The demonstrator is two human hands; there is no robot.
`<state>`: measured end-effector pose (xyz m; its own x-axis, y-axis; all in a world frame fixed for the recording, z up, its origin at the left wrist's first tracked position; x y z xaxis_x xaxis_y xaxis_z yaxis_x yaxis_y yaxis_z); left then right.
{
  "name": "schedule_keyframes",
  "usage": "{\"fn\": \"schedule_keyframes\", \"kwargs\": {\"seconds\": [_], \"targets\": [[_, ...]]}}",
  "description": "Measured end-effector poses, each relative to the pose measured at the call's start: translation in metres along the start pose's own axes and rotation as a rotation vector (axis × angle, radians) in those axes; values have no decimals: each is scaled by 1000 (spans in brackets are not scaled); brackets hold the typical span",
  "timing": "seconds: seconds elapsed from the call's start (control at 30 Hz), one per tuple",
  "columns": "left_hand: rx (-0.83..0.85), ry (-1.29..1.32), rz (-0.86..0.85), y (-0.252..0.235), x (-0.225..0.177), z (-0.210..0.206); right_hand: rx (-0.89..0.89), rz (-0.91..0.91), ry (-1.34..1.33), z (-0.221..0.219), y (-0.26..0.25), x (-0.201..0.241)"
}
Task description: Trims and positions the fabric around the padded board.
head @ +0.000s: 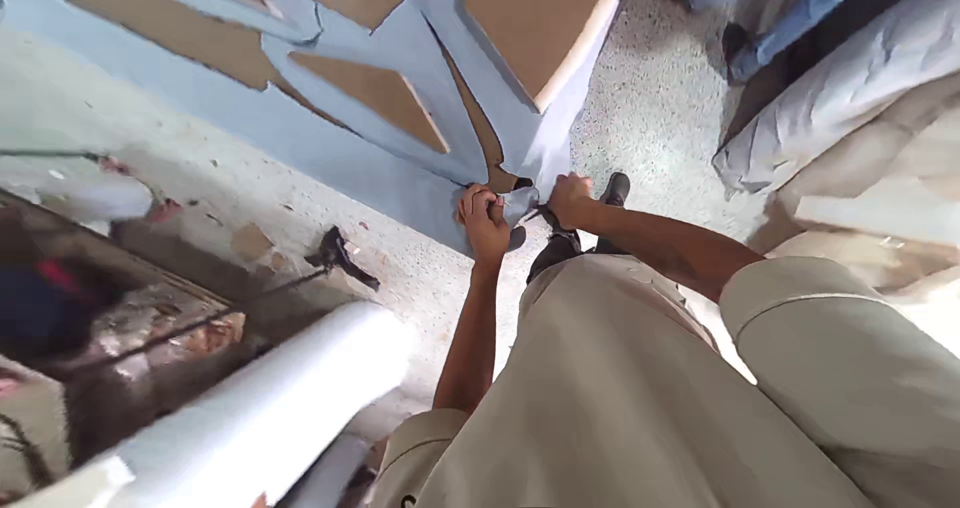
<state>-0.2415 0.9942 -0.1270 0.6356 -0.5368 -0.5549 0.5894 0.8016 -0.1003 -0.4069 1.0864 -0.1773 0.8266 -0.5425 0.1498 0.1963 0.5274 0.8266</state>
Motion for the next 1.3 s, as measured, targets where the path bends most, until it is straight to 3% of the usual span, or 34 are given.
{"fn": "schedule_keyframes", "kwargs": {"seconds": [0.1, 0.17, 0.27, 0.33, 0.37, 0.43, 0.5, 0.6, 0.7, 0.8, 0.93, 1.1, 1.2, 1.3], "targets": [[249, -164, -79, -5, -22, 7, 160, -29, -127, -31, 24, -73], [486, -272, -100, -8, -46, 6, 255, 21, -383, -73, 41, -132], [814, -309, 48, -12, -61, -19, 446, 81, -1262, -128, 73, -182], [906, -246, 254, -9, -57, -48, 720, 210, -1961, -135, 84, -152], [923, -186, 386, -3, -50, -63, 837, 293, -2176, -128, 84, -127], [980, -106, 591, 13, -37, -90, 978, 418, -2355, -113, 78, -81], [1014, -168, 476, 28, -30, -100, 1073, 535, -2386, -106, 67, -43], [1122, -98, 112, 45, -21, -89, 1145, 505, -2502, -116, 49, -5], [1204, -128, -40, 49, -7, -78, 1255, 512, -2613, -138, 27, 21], [1114, -207, 247, 35, 4, -76, 1227, 523, -2682, -157, 0, 43], [864, 58, 585, 17, -6, -96, 858, 575, -2753, -178, -29, 70], [758, 33, 692, -4, 0, -157, 718, 454, -2971, -189, -28, 90], [725, 191, 828, 5, 15, -192, 712, 504, -2997, -193, -24, 92], [585, 297, 769, 13, 16, -207, 725, 606, -2938, -194, -38, 86]]}}
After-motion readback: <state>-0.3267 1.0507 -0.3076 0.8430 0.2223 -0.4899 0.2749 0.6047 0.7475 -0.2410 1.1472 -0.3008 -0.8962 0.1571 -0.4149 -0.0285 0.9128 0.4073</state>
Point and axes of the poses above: each hand's wrist, its own y-axis away from the middle knuckle, its own z-axis out of the back of the hand, x = y × z, the point moved 5 cm from there along -y, towards the middle knuckle, and after that the axes turned 7 degrees about -z, right-handed, at the moved point
